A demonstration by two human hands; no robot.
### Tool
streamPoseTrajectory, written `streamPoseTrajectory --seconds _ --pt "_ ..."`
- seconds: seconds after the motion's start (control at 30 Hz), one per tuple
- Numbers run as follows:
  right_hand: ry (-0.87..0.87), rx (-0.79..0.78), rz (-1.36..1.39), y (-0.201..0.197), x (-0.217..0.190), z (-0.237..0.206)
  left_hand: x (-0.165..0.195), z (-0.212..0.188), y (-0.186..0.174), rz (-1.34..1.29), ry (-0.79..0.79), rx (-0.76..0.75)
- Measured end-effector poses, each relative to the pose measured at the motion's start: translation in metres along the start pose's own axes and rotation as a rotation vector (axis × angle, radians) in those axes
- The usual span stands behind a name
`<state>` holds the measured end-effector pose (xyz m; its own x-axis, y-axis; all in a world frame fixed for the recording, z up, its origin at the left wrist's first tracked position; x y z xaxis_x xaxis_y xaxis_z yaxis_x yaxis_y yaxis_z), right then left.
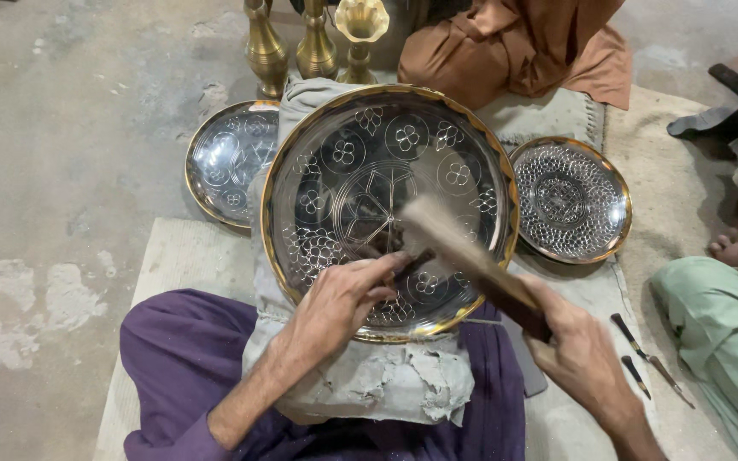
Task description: The person sits on the floor with a decorated metal tray resting on a cloth pad, holding a small chisel against the tray's engraved pattern and striking it with a wooden mallet to chase the design. They reposition the chisel repeatedly across the tray's floral motifs, with other engraved trays and brass vases nearby.
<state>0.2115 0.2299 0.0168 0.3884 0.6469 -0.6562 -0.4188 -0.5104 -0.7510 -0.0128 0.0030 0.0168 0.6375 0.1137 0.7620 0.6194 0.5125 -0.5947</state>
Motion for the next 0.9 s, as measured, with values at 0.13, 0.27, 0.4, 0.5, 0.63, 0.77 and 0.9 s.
streamPoseTrajectory --seconds 0.13,0.27,0.4,0.5,0.63,0.77,0.9 --pt "-0.092 0.075 -0.04 -0.02 -0.032 0.03 0.002 -0.003 0.007 0.004 -0.188 0.006" --pt "-0.231 -0.172 -0.224 -0.034 -0.065 0.056 0.004 -0.01 0.013 -0.022 -0.163 0.139" --pt "-0.12 -0.104 -0.23 -0.028 -0.086 0.07 0.005 -0.015 0.021 -0.029 -0.209 0.285" --pt "-0.225 -0.231 -0.372 -0.029 -0.097 0.076 0.007 -0.019 0.027 -0.096 -0.296 0.304" --pt "-0.27 -0.226 -0.582 -0.035 -0.113 0.081 0.011 -0.024 0.033 -0.163 -0.393 0.372" --pt "-0.418 -0.118 -0.45 -0.036 -0.137 0.084 0.013 -0.026 0.036 -0.221 -0.37 0.455" --pt "-0.634 0.043 -0.433 -0.04 -0.157 0.085 0.013 -0.028 0.037 -0.193 -0.391 0.464"
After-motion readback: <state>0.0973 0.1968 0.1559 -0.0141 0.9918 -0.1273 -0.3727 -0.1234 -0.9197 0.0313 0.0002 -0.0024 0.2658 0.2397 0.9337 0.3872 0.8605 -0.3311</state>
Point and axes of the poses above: each hand's wrist, its own z-axis towards the middle knuckle, its own y-axis out of the palm, x = y × z, the point moved 1 cm from there along z, towards the middle knuckle, and after that the axes turned 7 degrees about z, right-handed, at the moved point
